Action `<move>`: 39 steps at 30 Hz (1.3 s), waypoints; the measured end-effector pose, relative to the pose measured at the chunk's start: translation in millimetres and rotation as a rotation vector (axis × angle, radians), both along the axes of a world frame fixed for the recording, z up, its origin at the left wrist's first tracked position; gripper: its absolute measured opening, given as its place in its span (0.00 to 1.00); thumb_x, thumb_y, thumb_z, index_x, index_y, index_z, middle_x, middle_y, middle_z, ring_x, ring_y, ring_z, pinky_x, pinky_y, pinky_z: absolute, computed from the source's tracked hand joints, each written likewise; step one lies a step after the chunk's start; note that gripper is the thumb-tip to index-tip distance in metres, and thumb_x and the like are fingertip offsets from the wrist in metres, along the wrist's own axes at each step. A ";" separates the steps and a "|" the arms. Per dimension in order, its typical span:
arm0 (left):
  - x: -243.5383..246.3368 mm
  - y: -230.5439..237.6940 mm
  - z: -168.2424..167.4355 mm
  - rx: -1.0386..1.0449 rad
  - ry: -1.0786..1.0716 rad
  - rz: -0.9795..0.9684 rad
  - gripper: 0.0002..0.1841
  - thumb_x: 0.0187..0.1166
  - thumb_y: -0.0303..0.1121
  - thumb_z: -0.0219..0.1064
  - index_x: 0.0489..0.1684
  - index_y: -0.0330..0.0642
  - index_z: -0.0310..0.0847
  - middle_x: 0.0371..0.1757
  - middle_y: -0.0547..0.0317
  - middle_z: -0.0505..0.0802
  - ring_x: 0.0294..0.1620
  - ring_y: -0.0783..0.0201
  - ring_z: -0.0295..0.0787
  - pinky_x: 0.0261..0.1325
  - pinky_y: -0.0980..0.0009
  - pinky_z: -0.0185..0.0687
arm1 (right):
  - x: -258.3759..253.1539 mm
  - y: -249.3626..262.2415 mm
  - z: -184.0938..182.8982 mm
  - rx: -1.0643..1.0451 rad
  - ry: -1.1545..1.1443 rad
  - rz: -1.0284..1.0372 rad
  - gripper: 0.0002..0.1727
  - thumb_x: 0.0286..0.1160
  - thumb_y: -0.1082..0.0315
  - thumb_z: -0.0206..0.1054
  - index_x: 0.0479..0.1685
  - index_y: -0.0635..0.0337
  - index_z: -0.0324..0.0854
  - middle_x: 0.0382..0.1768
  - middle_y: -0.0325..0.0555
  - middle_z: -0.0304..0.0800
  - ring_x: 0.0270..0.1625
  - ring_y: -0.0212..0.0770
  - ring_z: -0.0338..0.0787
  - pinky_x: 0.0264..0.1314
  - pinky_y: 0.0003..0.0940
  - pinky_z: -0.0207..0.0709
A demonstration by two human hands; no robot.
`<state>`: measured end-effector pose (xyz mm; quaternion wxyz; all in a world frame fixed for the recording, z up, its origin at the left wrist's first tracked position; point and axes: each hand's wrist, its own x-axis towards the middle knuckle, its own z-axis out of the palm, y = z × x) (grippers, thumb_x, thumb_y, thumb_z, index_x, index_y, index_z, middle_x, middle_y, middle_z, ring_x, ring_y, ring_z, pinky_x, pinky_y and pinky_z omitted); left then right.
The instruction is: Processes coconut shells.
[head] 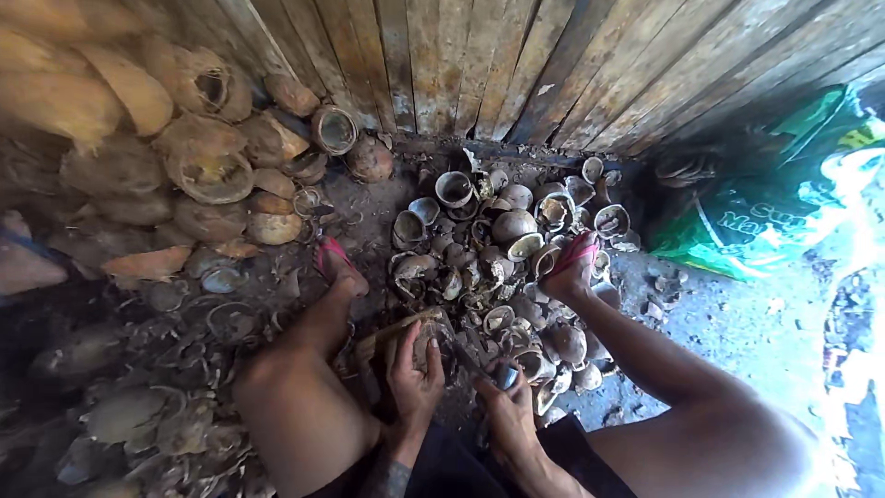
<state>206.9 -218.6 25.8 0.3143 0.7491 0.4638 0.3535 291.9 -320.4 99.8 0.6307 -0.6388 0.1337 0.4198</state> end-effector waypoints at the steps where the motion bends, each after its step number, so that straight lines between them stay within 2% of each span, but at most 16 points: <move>1: -0.9 3.5 1.1 -0.037 0.062 -0.007 0.28 0.74 0.39 0.68 0.71 0.28 0.80 0.66 0.38 0.89 0.69 0.53 0.85 0.76 0.60 0.78 | 0.3 3.3 -2.4 -0.010 -0.003 -0.008 0.13 0.67 0.82 0.70 0.45 0.63 0.72 0.22 0.45 0.76 0.12 0.34 0.70 0.11 0.30 0.71; 3: -3.0 12.9 -1.5 -0.103 0.141 -0.017 0.35 0.74 0.44 0.68 0.77 0.27 0.74 0.71 0.35 0.85 0.74 0.47 0.81 0.79 0.53 0.74 | 2.3 10.4 -9.8 -0.041 -0.011 -0.023 0.13 0.65 0.82 0.71 0.42 0.63 0.72 0.21 0.45 0.75 0.11 0.34 0.68 0.10 0.30 0.69; 7: -5.0 24.2 -12.1 -0.110 0.123 -0.056 0.31 0.72 0.44 0.67 0.72 0.32 0.79 0.68 0.42 0.88 0.72 0.49 0.82 0.80 0.51 0.71 | 17.4 8.6 -48.8 -0.115 -0.141 0.065 0.15 0.53 0.81 0.79 0.33 0.63 0.76 0.17 0.44 0.77 0.10 0.35 0.70 0.10 0.31 0.69; 8: -5.7 24.2 -13.3 -0.122 0.108 -0.058 0.30 0.72 0.44 0.68 0.71 0.33 0.81 0.67 0.43 0.89 0.72 0.50 0.82 0.81 0.51 0.71 | 25.4 1.1 -69.7 -0.100 -0.212 0.116 0.15 0.48 0.77 0.82 0.30 0.62 0.78 0.17 0.42 0.78 0.12 0.35 0.73 0.13 0.32 0.72; 10: -3.9 23.5 -12.7 -0.130 0.095 -0.059 0.30 0.71 0.44 0.70 0.70 0.35 0.81 0.67 0.44 0.89 0.72 0.50 0.82 0.81 0.52 0.71 | 49.2 -9.6 -117.5 0.033 -0.322 0.245 0.17 0.48 0.69 0.84 0.30 0.59 0.79 0.19 0.37 0.81 0.19 0.32 0.79 0.24 0.31 0.78; 12: -0.4 29.9 -8.1 -0.137 0.075 -0.074 0.31 0.71 0.43 0.71 0.72 0.34 0.80 0.66 0.43 0.89 0.69 0.51 0.83 0.78 0.52 0.73 | 67.1 -0.1 -136.6 0.118 -0.416 0.286 0.18 0.45 0.68 0.86 0.28 0.55 0.78 0.20 0.33 0.81 0.21 0.28 0.79 0.27 0.26 0.78; 16: -13.1 43.3 -6.5 -0.289 -0.049 -0.149 0.26 0.79 0.41 0.65 0.70 0.30 0.79 0.62 0.44 0.91 0.65 0.59 0.88 0.73 0.60 0.81 | 37.8 -11.5 -83.5 -0.019 -0.377 0.231 0.16 0.50 0.68 0.85 0.31 0.60 0.81 0.21 0.37 0.82 0.21 0.31 0.80 0.25 0.30 0.78; 20: -12.7 62.8 -11.4 -0.377 0.032 -0.217 0.26 0.85 0.48 0.54 0.71 0.39 0.82 0.59 0.54 0.92 0.63 0.62 0.85 0.71 0.57 0.77 | 3.7 -20.7 -54.5 -0.084 -0.179 0.097 0.13 0.61 0.71 0.82 0.30 0.63 0.79 0.17 0.42 0.78 0.13 0.34 0.72 0.15 0.31 0.72; 23: -15.7 78.1 -18.5 -0.425 0.026 -0.243 0.26 0.86 0.45 0.56 0.74 0.38 0.78 0.64 0.51 0.89 0.67 0.62 0.85 0.72 0.61 0.79 | 17.2 -4.9 -66.2 -0.122 -0.324 0.148 0.14 0.51 0.73 0.84 0.24 0.60 0.79 0.14 0.37 0.77 0.13 0.31 0.73 0.17 0.30 0.72; 24: -18.4 79.2 -20.0 -0.429 0.028 -0.258 0.26 0.86 0.45 0.57 0.75 0.38 0.78 0.66 0.50 0.89 0.69 0.62 0.85 0.73 0.61 0.80 | 30.0 -4.1 -79.9 -0.083 -0.386 0.217 0.15 0.48 0.71 0.84 0.25 0.58 0.79 0.16 0.34 0.78 0.16 0.29 0.75 0.21 0.28 0.74; 27: -16.0 78.4 -22.2 -0.397 0.005 -0.235 0.27 0.85 0.46 0.58 0.76 0.38 0.77 0.68 0.50 0.88 0.71 0.63 0.84 0.75 0.62 0.79 | 82.8 9.5 -125.0 0.119 -0.457 0.423 0.20 0.46 0.66 0.87 0.31 0.58 0.79 0.22 0.35 0.82 0.22 0.29 0.80 0.27 0.28 0.79; 30: -19.5 73.6 -16.9 -0.303 -0.030 -0.057 0.24 0.85 0.42 0.60 0.72 0.33 0.80 0.67 0.43 0.89 0.70 0.57 0.84 0.77 0.60 0.76 | 89.6 15.2 -120.9 0.182 -0.499 0.455 0.20 0.46 0.67 0.88 0.35 0.59 0.80 0.26 0.37 0.85 0.24 0.30 0.82 0.27 0.27 0.80; 32: -22.8 66.3 -4.7 -0.243 -0.068 0.086 0.22 0.89 0.38 0.56 0.68 0.28 0.80 0.63 0.38 0.89 0.67 0.54 0.86 0.75 0.59 0.78 | 67.2 6.3 -92.7 0.099 -0.514 0.384 0.21 0.47 0.69 0.86 0.39 0.62 0.81 0.28 0.39 0.86 0.27 0.31 0.84 0.30 0.28 0.82; 35: -25.3 35.3 13.8 -0.320 -0.047 -0.006 0.29 0.89 0.45 0.48 0.74 0.26 0.75 0.71 0.38 0.86 0.74 0.54 0.82 0.80 0.58 0.74 | 17.1 -16.3 -52.6 -0.061 -0.321 0.171 0.17 0.56 0.74 0.81 0.42 0.66 0.80 0.26 0.44 0.84 0.21 0.34 0.81 0.23 0.32 0.80; 37: -19.4 12.6 1.7 -0.263 -0.017 -0.096 0.35 0.84 0.53 0.53 0.73 0.26 0.76 0.74 0.37 0.84 0.79 0.51 0.78 0.84 0.56 0.70 | -10.6 -24.8 -35.9 -0.077 -0.135 0.014 0.12 0.64 0.77 0.77 0.40 0.66 0.77 0.23 0.45 0.79 0.16 0.34 0.75 0.17 0.31 0.75; 39: -10.5 11.8 -14.4 -0.171 -0.029 -0.097 0.35 0.81 0.53 0.58 0.71 0.27 0.79 0.71 0.38 0.86 0.77 0.52 0.80 0.83 0.57 0.72 | -16.9 -17.7 -30.8 -0.082 -0.048 -0.090 0.12 0.64 0.79 0.77 0.35 0.64 0.75 0.18 0.43 0.75 0.12 0.33 0.69 0.13 0.29 0.70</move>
